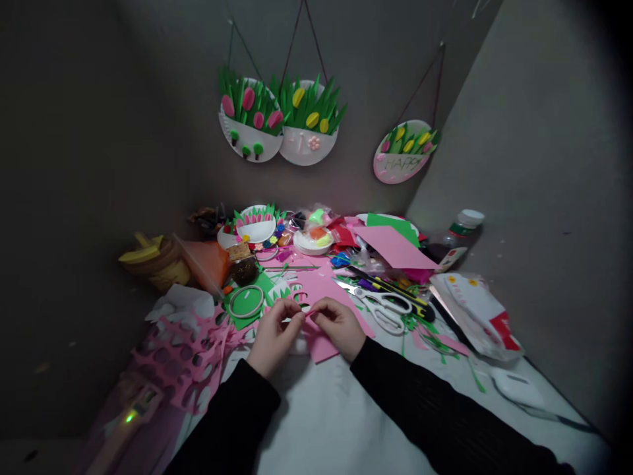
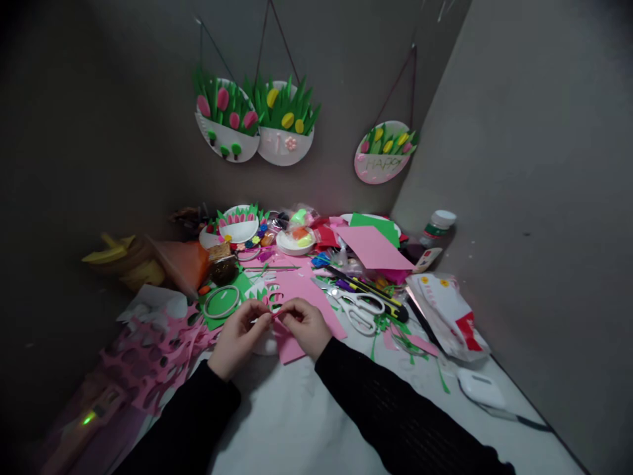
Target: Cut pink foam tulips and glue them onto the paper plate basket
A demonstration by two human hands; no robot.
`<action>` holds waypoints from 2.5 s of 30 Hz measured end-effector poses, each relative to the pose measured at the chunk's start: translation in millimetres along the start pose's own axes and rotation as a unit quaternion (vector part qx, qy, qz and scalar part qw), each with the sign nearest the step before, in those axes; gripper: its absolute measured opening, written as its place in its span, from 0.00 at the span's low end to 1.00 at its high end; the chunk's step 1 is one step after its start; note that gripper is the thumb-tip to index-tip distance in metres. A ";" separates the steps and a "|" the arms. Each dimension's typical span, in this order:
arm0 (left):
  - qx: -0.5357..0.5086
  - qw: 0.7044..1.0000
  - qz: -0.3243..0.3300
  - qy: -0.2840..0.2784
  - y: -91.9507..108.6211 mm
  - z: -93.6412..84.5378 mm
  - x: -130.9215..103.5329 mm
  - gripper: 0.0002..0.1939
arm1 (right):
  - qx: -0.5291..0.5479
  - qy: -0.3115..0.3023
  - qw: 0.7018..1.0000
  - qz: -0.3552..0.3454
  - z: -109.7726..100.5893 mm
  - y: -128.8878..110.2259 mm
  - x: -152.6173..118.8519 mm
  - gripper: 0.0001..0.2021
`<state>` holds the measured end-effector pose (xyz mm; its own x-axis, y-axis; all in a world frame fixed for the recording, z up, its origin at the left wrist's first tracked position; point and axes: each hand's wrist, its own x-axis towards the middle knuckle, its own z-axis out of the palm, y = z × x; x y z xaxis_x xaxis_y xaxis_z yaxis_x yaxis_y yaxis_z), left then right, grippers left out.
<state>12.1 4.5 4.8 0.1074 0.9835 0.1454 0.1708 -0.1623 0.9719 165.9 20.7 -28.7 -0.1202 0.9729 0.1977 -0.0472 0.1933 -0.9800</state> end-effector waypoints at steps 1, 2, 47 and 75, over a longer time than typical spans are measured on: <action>0.002 1.000 0.000 -0.002 0.3 -0.1 0.2 0.07 | -0.005 -0.001 1.000 -0.003 -0.3 0.4 -0.2 0.03; 0.005 1.000 0.001 -0.005 0.4 -0.3 0.3 0.07 | -0.008 -0.002 1.000 -0.008 -0.5 0.6 -0.4 0.03; 0.074 0.997 0.031 -0.016 -7.8 -0.4 -0.5 0.07 | 0.033 -0.036 0.998 0.040 2.5 -4.0 -1.1 0.06; 0.047 0.999 -0.015 -0.023 -5.5 0.4 -1.8 0.10 | 0.049 -0.017 0.998 0.046 4.6 -3.9 0.3 0.04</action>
<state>11.4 3.6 -0.9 0.1450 0.9838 0.1057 0.2659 -0.1416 0.9535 161.4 19.7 -24.7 -0.1623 0.9807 0.1092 -0.1303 0.0884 -0.9875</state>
